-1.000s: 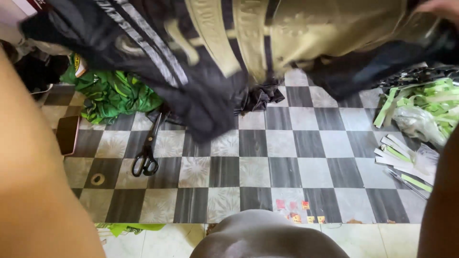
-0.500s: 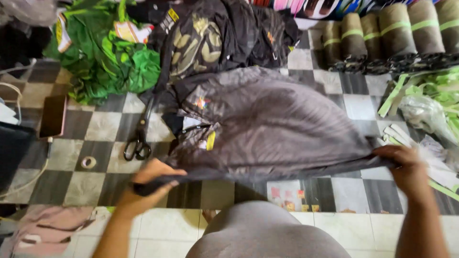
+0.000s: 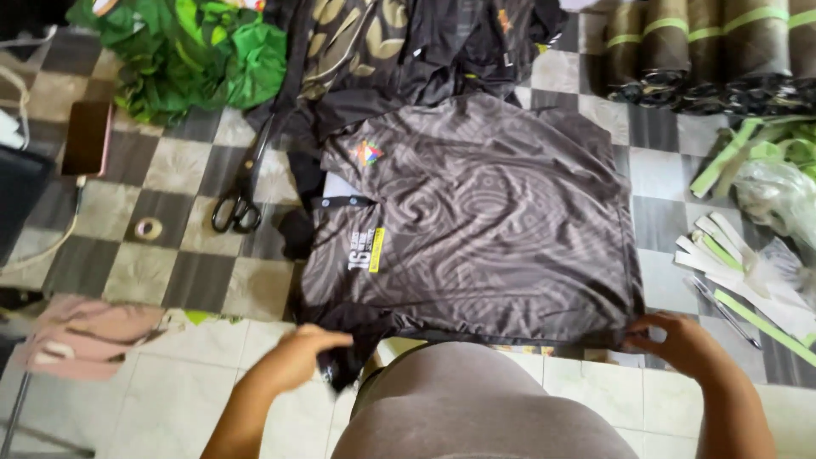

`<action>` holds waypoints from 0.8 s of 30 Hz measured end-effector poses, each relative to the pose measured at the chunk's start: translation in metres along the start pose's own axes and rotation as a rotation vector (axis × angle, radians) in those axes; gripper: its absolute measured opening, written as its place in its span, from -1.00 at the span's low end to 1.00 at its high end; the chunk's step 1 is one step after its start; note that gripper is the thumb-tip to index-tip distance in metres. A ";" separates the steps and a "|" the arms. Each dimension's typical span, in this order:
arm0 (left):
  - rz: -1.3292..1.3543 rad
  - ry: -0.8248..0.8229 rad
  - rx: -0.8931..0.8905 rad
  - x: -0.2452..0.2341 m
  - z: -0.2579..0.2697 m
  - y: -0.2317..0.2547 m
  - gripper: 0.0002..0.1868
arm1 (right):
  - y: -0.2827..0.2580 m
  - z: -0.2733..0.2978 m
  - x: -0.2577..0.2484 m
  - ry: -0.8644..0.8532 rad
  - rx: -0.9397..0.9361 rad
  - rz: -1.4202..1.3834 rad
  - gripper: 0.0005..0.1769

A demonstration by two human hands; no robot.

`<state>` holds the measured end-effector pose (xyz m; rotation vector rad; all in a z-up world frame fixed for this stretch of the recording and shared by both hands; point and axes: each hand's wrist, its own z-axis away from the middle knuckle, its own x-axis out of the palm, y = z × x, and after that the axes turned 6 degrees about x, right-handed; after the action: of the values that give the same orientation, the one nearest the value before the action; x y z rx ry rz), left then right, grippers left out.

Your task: Folding a jersey, rolling it into a cylinder, and securing it with a paper label and tape.

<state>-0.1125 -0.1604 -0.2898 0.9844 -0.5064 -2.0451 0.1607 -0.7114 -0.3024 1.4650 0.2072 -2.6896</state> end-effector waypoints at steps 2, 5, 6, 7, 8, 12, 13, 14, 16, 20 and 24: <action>0.059 0.113 0.087 -0.001 -0.010 -0.004 -0.11 | -0.020 -0.005 -0.011 0.025 -0.036 -0.029 -0.70; -0.012 0.675 0.154 -0.011 -0.030 0.007 -0.52 | -0.045 -0.029 0.008 0.387 -0.248 -0.037 -0.59; -0.100 0.813 0.350 -0.014 -0.045 0.015 -0.54 | -0.058 -0.041 0.014 0.446 -0.380 -0.104 -0.55; -0.193 0.944 0.552 -0.017 -0.061 0.022 -0.54 | -0.072 -0.051 0.020 0.505 -0.509 -0.173 -0.50; -0.187 0.953 0.538 -0.015 -0.071 0.025 -0.54 | -0.083 -0.055 0.024 0.497 -0.522 -0.166 -0.50; -0.551 0.748 0.151 -0.015 -0.103 0.021 -0.31 | -0.099 -0.065 0.041 0.566 -0.268 0.032 -0.26; -0.556 0.708 0.006 -0.017 -0.109 0.015 -0.22 | -0.095 -0.065 0.046 0.519 -0.140 0.064 -0.24; -0.555 0.715 0.003 -0.017 -0.105 0.018 -0.22 | -0.091 -0.064 0.049 0.523 -0.147 0.064 -0.24; -0.535 0.662 -0.102 -0.011 -0.097 0.024 -0.15 | -0.079 -0.052 0.059 0.462 -0.045 0.069 -0.21; -0.512 0.557 -0.097 -0.036 -0.099 0.027 -0.17 | -0.080 -0.042 0.061 0.453 -0.033 0.060 -0.21; -0.481 0.564 -0.131 -0.070 -0.134 0.008 -0.22 | -0.106 -0.054 0.065 0.455 -0.027 0.063 -0.16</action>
<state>0.0231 -0.1109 -0.3346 1.6399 0.1792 -2.0320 0.1572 -0.5983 -0.3773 2.0159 0.2145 -2.2581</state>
